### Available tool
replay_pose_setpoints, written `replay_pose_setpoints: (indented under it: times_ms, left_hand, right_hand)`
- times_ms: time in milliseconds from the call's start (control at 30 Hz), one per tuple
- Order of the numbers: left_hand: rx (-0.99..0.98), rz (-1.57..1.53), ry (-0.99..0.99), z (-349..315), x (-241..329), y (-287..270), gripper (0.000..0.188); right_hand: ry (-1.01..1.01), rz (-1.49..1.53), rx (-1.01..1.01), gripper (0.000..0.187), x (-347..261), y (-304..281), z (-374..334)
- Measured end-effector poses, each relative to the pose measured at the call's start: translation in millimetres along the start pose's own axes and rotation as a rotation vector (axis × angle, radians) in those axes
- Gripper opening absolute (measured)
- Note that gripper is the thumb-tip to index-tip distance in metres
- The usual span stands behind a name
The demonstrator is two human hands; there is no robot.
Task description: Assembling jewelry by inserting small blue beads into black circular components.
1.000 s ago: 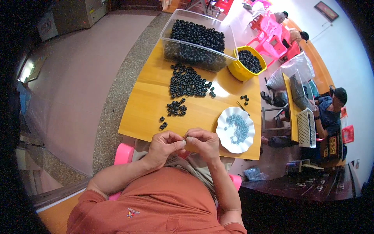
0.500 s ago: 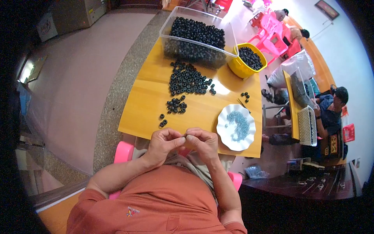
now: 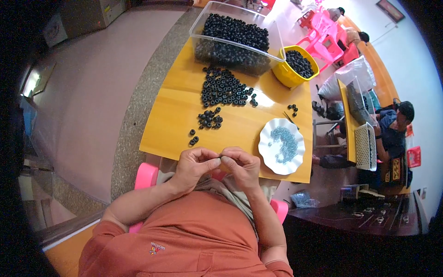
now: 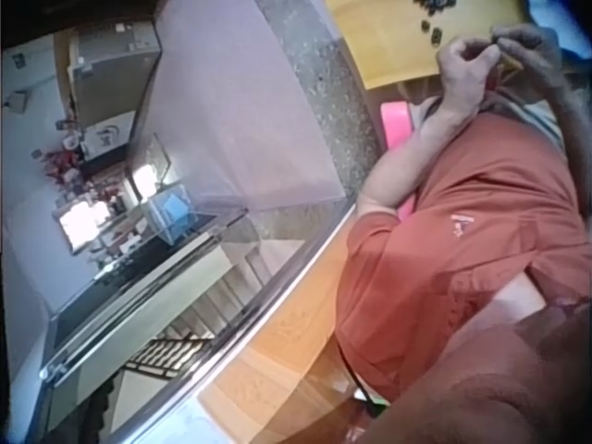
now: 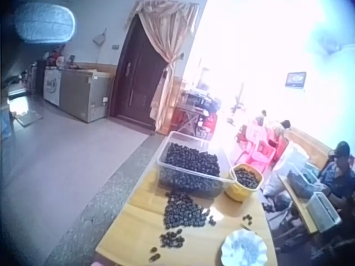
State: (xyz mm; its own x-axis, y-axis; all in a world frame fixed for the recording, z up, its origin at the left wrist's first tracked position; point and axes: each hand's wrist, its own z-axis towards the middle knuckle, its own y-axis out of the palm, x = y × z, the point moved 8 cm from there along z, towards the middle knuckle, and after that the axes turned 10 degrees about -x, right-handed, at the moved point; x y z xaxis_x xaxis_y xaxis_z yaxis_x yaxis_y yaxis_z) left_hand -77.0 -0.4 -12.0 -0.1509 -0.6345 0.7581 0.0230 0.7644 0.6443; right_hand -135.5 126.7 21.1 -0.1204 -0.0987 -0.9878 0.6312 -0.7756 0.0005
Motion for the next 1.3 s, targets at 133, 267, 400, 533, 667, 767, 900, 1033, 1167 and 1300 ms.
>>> replay_pose_setpoints:
  times_ms: [133,267,400,533,667,767,900,1033,1167,1300]
  left_hand:
    - [0.002,-0.005,0.007,0.3,-2.0,-1.7,0.013]
    - [0.012,-0.019,0.005,0.3,-3.4,-2.1,0.013]
    - [0.005,-0.001,0.021,1.1,-3.7,-3.6,0.014]
    - [0.004,-0.010,0.026,1.4,-2.8,-2.7,0.014]
    - [0.000,-0.021,0.033,1.4,-4.7,-3.0,0.014]
    - [0.002,-0.027,0.043,1.6,-6.7,-4.8,0.015]
    - [0.005,-0.025,0.039,1.5,-5.5,-3.9,0.015]
    - [-0.028,-0.005,0.026,2.6,-4.3,-2.1,0.013]
    - [-0.050,-0.016,0.020,3.6,-4.4,-1.1,0.013]
    - [-0.043,-0.033,0.005,3.3,-5.8,-1.9,0.013]
  right_hand:
    - [0.004,0.031,-0.004,0.012,-0.2,4.0,-0.4]
    - [0.005,0.007,0.028,0.011,1.5,3.6,-2.9]
    - [0.026,-0.046,0.083,0.010,-0.1,5.4,-5.1]
    - [-0.021,-0.080,0.113,0.010,-6.2,11.5,-6.4]
    - [-0.055,-0.077,0.116,0.010,-3.0,10.9,-8.1]
    - [-0.054,-0.063,0.107,0.010,-0.7,11.5,-9.1]
    - [-0.090,-0.149,0.077,0.010,-10.3,12.2,-7.3]
    - [-0.116,-0.203,0.087,0.011,-12.3,11.7,-7.7]
    - [-0.104,-0.180,0.125,0.010,-11.5,11.8,-10.0]
    - [-0.121,-0.247,0.093,0.010,-12.6,11.2,-8.0]
